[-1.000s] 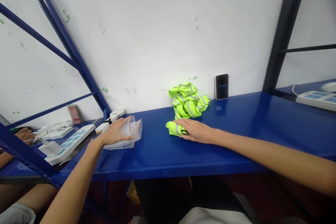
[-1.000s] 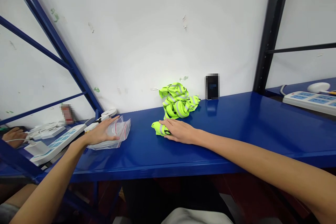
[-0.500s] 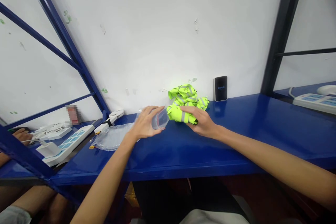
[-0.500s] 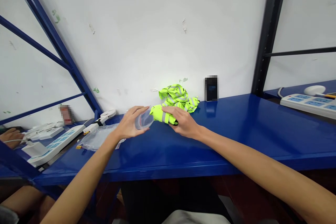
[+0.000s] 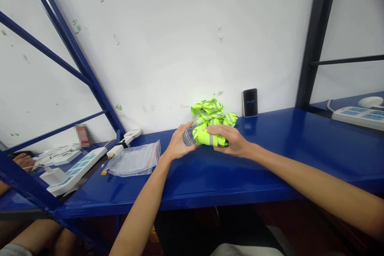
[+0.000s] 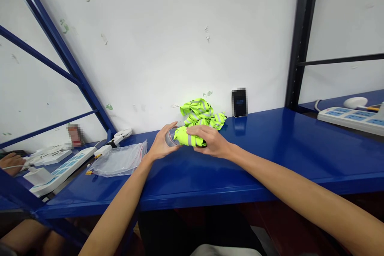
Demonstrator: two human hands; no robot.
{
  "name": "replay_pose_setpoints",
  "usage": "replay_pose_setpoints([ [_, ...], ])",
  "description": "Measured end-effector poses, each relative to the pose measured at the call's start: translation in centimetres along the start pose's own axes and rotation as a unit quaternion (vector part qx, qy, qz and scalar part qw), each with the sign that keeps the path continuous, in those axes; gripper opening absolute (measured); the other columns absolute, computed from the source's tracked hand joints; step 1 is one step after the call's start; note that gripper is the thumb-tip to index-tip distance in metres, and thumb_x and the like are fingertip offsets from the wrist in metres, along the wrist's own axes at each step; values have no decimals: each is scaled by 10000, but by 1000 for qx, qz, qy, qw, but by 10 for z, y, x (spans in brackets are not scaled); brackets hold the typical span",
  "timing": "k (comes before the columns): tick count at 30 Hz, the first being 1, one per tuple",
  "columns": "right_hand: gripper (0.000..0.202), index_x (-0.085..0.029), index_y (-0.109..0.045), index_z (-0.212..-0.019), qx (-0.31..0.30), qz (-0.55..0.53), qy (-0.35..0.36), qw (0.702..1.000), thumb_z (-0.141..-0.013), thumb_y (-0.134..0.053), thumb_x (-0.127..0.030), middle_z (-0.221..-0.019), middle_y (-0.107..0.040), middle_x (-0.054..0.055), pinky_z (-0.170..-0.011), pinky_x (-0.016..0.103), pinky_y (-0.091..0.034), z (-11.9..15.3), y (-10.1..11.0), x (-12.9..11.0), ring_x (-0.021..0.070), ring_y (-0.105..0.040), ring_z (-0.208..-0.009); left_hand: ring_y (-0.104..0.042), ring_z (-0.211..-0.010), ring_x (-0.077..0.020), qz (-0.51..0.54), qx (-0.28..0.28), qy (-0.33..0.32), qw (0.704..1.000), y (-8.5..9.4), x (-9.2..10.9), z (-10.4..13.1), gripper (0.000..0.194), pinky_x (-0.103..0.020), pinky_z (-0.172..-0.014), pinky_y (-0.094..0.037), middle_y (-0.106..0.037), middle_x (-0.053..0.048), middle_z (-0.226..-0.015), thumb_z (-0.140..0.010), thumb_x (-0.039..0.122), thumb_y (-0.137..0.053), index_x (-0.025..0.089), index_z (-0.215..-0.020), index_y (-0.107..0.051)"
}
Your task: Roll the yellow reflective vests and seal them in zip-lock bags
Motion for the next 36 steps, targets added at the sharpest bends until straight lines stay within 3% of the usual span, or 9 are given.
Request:
replay_pose_setpoints([
  [8, 568, -237, -474, -1352, -68, -2, -23, 997, -816, -662, -220, -1241, -644, 115, -903, 433, -518, 5, -19, 6, 271, -623, -1115, -511, -1208, -277, -56, -75, -15, 995, -17, 11, 8, 752, -444, -1045, -382, -551, -80, -1304, -707, 448, -725, 285, -1382, -437],
  [15, 489, -236, -533, -1284, -38, 1, -23, 999, -806, -624, -194, -1186, -678, 97, -855, 402, -527, 8, -18, 7, 254, -660, -1036, -505, -1219, -275, -51, -83, -16, 995, -22, 16, 10, 727, -451, -1067, -365, -555, -75, -1299, -732, 477, -704, 281, -1378, -434],
  [22, 455, -198, -575, -1248, -96, 39, 10, 995, -794, -593, -210, -1166, -681, 126, -858, 425, -523, 16, -35, 2, 282, -644, -1067, -474, -1271, -274, -34, -109, -14, 993, -33, 27, 10, 761, -453, -1097, -350, -540, -62, -1344, -737, 515, -701, 318, -1406, -397],
  [28, 502, -209, -544, -1282, -110, 44, -9, 993, -785, -614, -202, -1247, -648, 120, -847, 414, -523, 17, -38, 7, 279, -647, -1063, -394, -1340, -339, -58, -118, 17, 991, -25, 7, 15, 1072, -534, -1097, -308, -424, -121, -1459, -599, 621, -763, 302, -1488, -256],
  [32, 505, -198, -541, -1278, -115, 42, -21, 992, -780, -618, -189, -1231, -653, 124, -841, 419, -524, 20, -39, 10, 280, -650, -1047, -382, -1355, -330, -88, -155, 29, 983, -35, -8, 22, 919, -542, -1119, -259, -459, -114, -1439, -676, 630, -699, 287, -1451, -343],
  [36, 503, -203, -549, -1273, -130, 41, -26, 990, -776, -623, -182, -1280, -609, 130, -853, 424, -522, 20, -41, 8, 281, -631, -1074, -455, -1300, -313, -92, -155, 26, 983, -42, -9, 22, 786, -533, -1105, -282, -520, -92, -1387, -728, 591, -671, 281, -1402, -411],
])
Point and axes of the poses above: each hand's wrist, its own z-axis away from the middle knuckle, its own y-axis out of the back of the hand, x = y × z, the point moved 8 cm from there along -z, towards the middle knuckle
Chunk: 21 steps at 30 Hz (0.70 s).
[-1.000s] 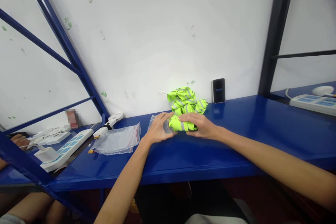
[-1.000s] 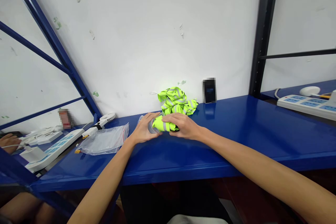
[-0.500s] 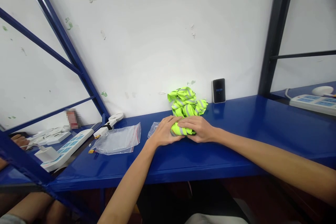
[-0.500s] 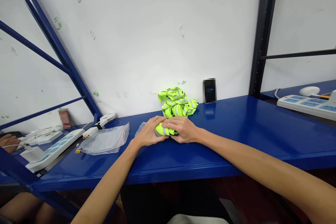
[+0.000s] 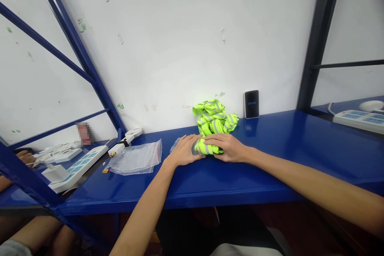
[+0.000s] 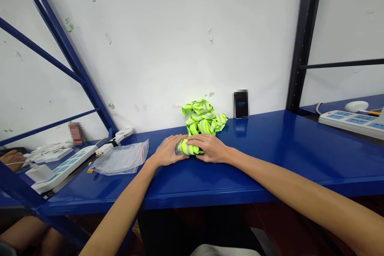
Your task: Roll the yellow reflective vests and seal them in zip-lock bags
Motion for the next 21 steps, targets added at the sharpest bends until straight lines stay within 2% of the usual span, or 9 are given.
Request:
replay_pose_setpoints([
  [3, 515, -209, -551, -1275, -20, -3, -6, 1000, -767, -632, -174, -1349, -544, 131, -847, 416, -525, -1, -2, -1, 285, -604, -1111, -527, -1218, -292, 20, 4, -17, 1000, 1, 7, -1, 735, -484, -1061, -353, -576, -72, -1315, -727, 556, -690, 287, -1366, -448],
  [8, 525, -202, -543, -1282, -13, -14, 12, 1000, -768, -642, -161, -1284, -595, 123, -936, 461, -476, -2, 0, -4, 284, -571, -1151, -558, -1177, -268, 62, 10, -25, 998, 3, 10, -2, 681, -420, -1014, -416, -594, -65, -1287, -735, 530, -697, 279, -1328, -475],
  [10, 521, -189, -540, -1283, -10, -23, 24, 999, -773, -642, -157, -1255, -615, 128, -971, 473, -450, -2, 0, -6, 281, -563, -1163, -556, -1177, -257, 70, 0, -19, 997, 2, 9, -2, 673, -406, -1016, -421, -587, -59, -1293, -746, 537, -684, 272, -1326, -469],
  [13, 504, -179, -543, -1279, -16, -26, 27, 999, -784, -634, -153, -1204, -638, 137, -939, 463, -460, -2, -3, -7, 273, -590, -1108, -549, -1182, -254, 68, -13, -10, 998, -1, 8, -2, 674, -401, -1022, -422, -578, -61, -1287, -746, 567, -673, 266, -1316, -475],
  [21, 523, -189, -508, -1311, -35, -20, 13, 999, -801, -615, -147, -1220, -620, 132, -963, 481, -433, 0, -9, -2, 277, -568, -1121, -491, -1269, -256, 53, 2, -30, 998, -3, 10, -2, 695, -403, -1081, -387, -506, -75, -1378, -764, 579, -649, 252, -1345, -454],
])
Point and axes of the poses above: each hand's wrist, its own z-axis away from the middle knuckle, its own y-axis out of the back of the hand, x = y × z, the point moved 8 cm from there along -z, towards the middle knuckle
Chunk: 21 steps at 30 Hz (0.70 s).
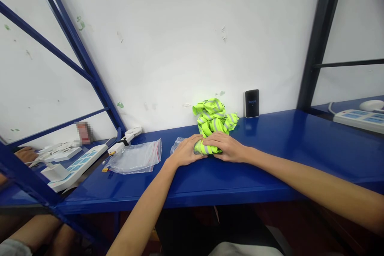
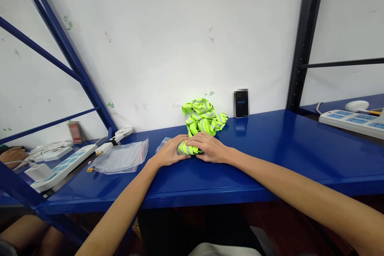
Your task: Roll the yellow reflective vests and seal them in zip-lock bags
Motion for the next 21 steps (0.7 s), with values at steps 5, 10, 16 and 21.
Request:
replay_pose_setpoints([
  [5, 495, -193, -516, -1294, 6, -16, -30, 999, -811, -614, -148, -1221, -614, 133, -946, 465, -457, -2, 1, 4, 278, -569, -1115, -484, -1284, -254, -15, 0, -10, 1000, -2, 0, 0, 682, -406, -1076, -385, -524, -88, -1387, -804, 555, -616, 232, -1372, -423],
  [10, 527, -200, -511, -1308, 5, -32, -48, 998, -796, -610, -126, -1277, -557, 142, -907, 433, -499, -1, 1, 7, 273, -569, -1123, -515, -1248, -272, -60, 23, -1, 998, 1, 2, -1, 661, -531, -1149, -202, -583, -80, -1324, -778, 551, -651, 246, -1332, -458],
  [16, 517, -191, -536, -1292, 6, -30, -34, 999, -788, -625, -121, -1255, -570, 143, -931, 438, -489, 1, 4, 5, 274, -564, -1129, -607, -1114, -238, -5, -1, -15, 1000, 3, 12, -3, 550, -355, -954, -449, -634, -62, -1233, -822, 526, -612, 238, -1276, -497],
  [21, 521, -197, -542, -1287, 3, -16, -22, 1000, -781, -628, -105, -1245, -585, 139, -931, 446, -481, 1, 3, 2, 278, -567, -1116, -632, -1029, -271, -54, -24, 20, 998, -2, 7, -2, 603, -363, -865, -475, -657, -72, -1154, -817, 567, -599, 245, -1310, -468],
])
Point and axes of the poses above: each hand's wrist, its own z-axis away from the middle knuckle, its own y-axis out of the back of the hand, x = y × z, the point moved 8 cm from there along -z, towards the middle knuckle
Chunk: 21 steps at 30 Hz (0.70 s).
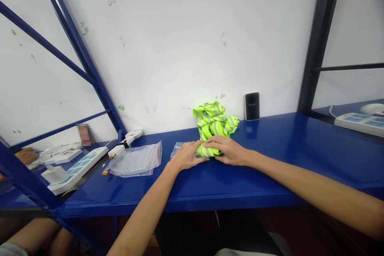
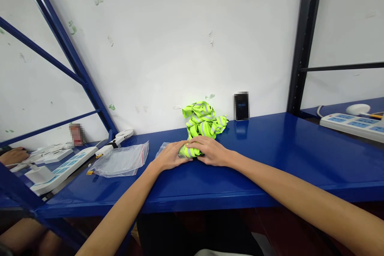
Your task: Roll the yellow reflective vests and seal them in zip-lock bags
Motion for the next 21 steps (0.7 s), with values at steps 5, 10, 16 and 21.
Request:
replay_pose_setpoints([
  [5, 551, -195, -499, -1310, 4, -17, -11, 1000, -785, -624, -78, -1161, -628, 126, -878, 416, -501, -3, -3, -2, 261, -595, -1047, -599, -1077, -274, -24, 21, -12, 999, -1, 3, 0, 624, -392, -927, -450, -634, -86, -1205, -819, 606, -574, 221, -1300, -470],
  [10, 414, -198, -541, -1191, 21, -50, -42, 998, -800, -650, -115, -1085, -648, 105, -853, 405, -506, -6, -2, 2, 248, -601, -993, -563, -1161, -262, -18, 26, -20, 999, -2, 4, -1, 642, -388, -987, -423, -595, -82, -1285, -824, 621, -555, 225, -1316, -437],
  [16, 361, -194, -568, -1114, 25, -28, -38, 999, -784, -599, -49, -1130, -583, 130, -854, 416, -505, -6, -1, 3, 262, -548, -1058, -556, -1174, -278, -43, 36, -15, 998, -5, 4, -3, 663, -436, -1016, -394, -579, -104, -1307, -841, 632, -516, 222, -1347, -391],
  [21, 376, -175, -564, -1099, 9, 3, -55, 998, -759, -578, -14, -1059, -537, 126, -797, 398, -511, -8, -7, 5, 261, -541, -989, -550, -1188, -289, -61, 33, -14, 998, -6, 10, -6, 629, -447, -1017, -384, -579, -116, -1299, -855, 613, -510, 219, -1332, -397],
])
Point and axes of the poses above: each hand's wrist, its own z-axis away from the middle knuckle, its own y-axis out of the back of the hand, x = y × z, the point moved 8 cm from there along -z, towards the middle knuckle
